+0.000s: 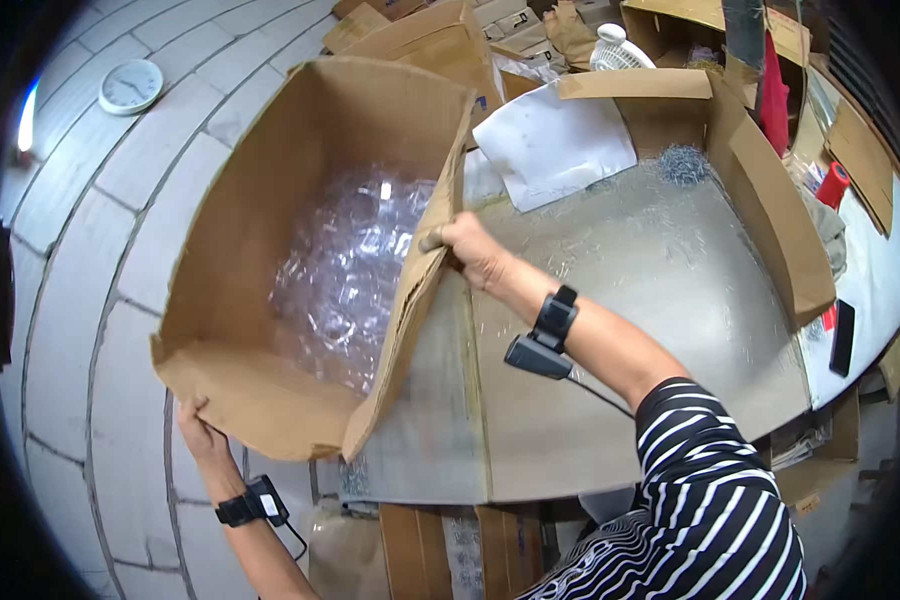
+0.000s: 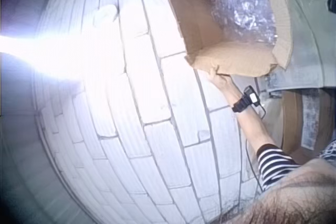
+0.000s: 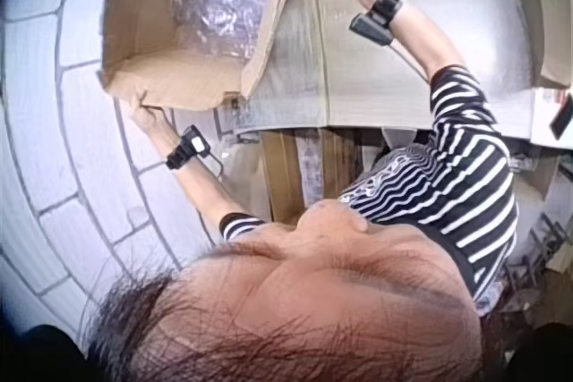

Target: Bagging small metal components into individual plastic bags.

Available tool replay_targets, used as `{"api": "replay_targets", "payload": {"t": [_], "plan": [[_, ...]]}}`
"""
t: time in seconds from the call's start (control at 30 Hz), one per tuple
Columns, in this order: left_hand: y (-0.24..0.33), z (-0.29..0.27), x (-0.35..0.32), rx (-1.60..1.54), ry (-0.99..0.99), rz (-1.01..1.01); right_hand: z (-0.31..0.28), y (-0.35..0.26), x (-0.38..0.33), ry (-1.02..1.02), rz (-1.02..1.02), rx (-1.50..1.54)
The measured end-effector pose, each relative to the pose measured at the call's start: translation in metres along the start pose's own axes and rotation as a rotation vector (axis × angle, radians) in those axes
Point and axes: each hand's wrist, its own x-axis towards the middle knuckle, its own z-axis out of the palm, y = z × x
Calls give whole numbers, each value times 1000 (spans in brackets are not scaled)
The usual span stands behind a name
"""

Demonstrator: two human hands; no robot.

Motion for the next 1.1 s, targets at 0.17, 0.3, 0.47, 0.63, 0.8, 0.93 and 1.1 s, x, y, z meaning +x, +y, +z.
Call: {"api": "replay_targets", "payload": {"t": [0.17, 0.3, 0.47, 0.63, 0.8, 0.93, 1.1], "plan": [[-7, 3, 44, 173, -9, -38, 4, 33, 64, -61, 95, -162], [5, 27, 56, 247, 66, -171, -15, 20, 87, -258, 220, 104], [-30, 89, 88, 142, 530, -294, -175, 130, 163, -11, 77, -854], [-35, 99, 116, 187, 547, -217, -279, 150, 272, 79, -146, -1448], [-45, 93, 132, 223, 581, -143, -307, 165, 372, 103, -72, -1777], [-52, 86, 128, 266, 625, -110, -277, 167, 396, -71, 264, -1941], [-51, 74, 130, 293, 621, -150, -251, 169, 369, -270, 356, -2163]]}}
